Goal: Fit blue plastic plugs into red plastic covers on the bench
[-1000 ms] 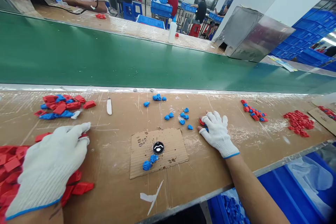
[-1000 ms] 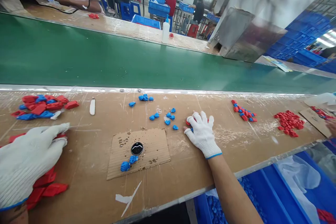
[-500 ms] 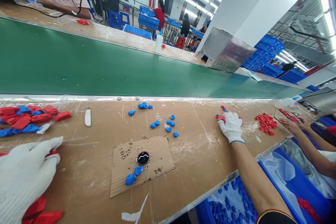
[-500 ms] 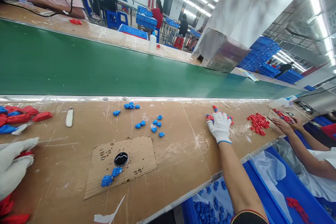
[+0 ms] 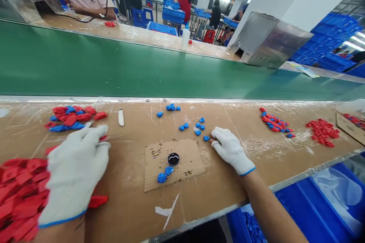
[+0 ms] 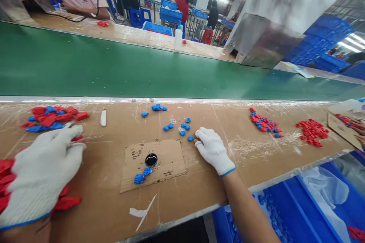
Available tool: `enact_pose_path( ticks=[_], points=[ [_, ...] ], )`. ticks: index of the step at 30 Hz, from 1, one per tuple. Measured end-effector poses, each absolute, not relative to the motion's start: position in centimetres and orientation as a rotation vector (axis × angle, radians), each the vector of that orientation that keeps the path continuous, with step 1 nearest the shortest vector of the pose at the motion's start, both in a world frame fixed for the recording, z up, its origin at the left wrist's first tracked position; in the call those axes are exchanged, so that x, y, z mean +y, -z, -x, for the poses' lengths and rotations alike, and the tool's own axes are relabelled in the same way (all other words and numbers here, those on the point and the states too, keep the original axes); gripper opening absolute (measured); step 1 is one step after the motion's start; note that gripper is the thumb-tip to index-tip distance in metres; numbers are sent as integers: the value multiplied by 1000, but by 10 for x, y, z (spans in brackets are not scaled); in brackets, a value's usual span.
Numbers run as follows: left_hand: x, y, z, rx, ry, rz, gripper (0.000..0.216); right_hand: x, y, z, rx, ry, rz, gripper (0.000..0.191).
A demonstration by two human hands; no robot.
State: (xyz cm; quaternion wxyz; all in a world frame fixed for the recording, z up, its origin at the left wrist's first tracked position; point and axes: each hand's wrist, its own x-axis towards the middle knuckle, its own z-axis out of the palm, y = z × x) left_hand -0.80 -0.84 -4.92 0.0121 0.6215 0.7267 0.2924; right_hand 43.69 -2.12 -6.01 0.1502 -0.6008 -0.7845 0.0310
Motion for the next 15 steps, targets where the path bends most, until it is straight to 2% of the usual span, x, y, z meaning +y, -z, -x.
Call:
enact_pose_path(
  ticks=[3,7,11,13,15],
  points=[
    [-11,44,-17,2238,-896,-2105,36,-8,55,-434,-2274,-219,1661,5],
    [-10,57,-35,1851,-1198,-2165,35,-6,49,-424,-2264,-351,1589,10],
    [-15,58,-49,1575,-1371,-1971,25,-16,30,-400,-2138,-488,1510,12],
    [-19,54,-56,1525,-1373,-1785,22,-18,14,-379,-2099,-642,1329,16],
    [-21,49,-61,1427,-1378,-1570,30,-17,0,-357,-2108,-757,1039,13]
  ],
)
